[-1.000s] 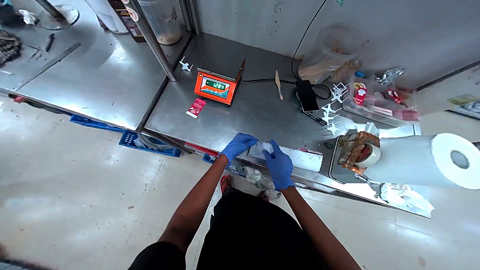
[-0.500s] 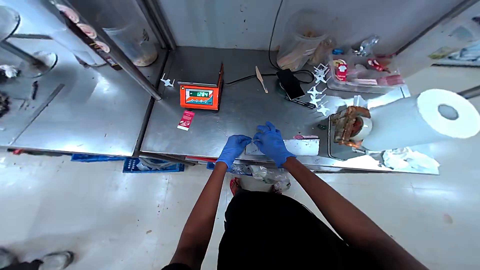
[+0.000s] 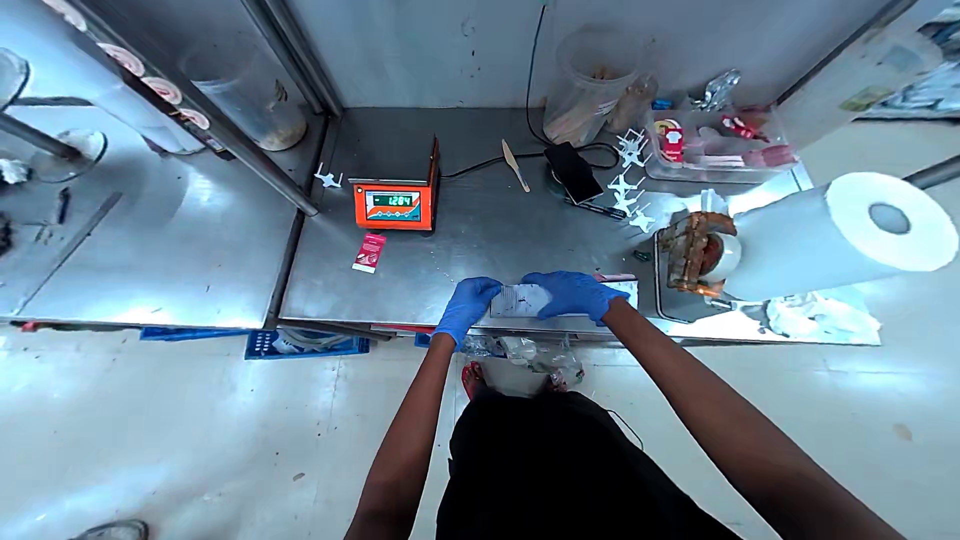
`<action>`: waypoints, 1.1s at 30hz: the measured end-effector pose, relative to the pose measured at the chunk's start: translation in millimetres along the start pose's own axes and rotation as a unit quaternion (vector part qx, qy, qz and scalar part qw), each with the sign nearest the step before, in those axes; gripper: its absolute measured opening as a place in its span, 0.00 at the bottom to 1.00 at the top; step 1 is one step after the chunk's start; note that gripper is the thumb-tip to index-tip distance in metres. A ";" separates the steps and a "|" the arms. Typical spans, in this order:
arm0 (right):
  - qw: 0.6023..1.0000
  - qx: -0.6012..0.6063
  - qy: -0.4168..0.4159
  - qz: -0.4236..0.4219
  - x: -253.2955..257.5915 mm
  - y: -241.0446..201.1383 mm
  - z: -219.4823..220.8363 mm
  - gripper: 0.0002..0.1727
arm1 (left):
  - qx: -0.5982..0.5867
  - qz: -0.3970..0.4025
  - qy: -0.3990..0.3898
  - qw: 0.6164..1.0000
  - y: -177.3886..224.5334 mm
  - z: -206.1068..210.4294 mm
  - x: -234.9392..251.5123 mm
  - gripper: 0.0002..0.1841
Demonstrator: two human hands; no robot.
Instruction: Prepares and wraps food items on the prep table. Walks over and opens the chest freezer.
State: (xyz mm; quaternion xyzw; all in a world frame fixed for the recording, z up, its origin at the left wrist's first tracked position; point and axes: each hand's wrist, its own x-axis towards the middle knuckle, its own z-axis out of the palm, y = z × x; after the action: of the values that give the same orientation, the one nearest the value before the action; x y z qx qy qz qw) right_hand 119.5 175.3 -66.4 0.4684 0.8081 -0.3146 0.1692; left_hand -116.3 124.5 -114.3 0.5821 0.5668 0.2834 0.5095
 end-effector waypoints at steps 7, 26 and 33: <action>0.990 -0.106 0.089 -0.038 -12.9 46.5 26.8 0.62 | -0.023 -0.042 0.007 0.999 6.0 0.3 14.4 0.12; 0.916 0.355 -0.088 -0.164 -0.6 86.0 17.0 0.11 | -0.509 -0.369 0.191 0.754 53.4 192.1 -83.6 0.28; 0.925 0.349 -0.017 -0.150 -26.3 69.6 48.5 0.14 | -0.581 -0.286 0.262 0.716 57.4 216.3 -77.6 0.29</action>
State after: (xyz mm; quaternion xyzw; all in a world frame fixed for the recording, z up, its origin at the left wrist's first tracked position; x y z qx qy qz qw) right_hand 191.8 151.2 -112.0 0.3657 0.7053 -0.6059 -0.0404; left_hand 86.0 1.4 -111.8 -0.1154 0.5411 0.5385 0.6355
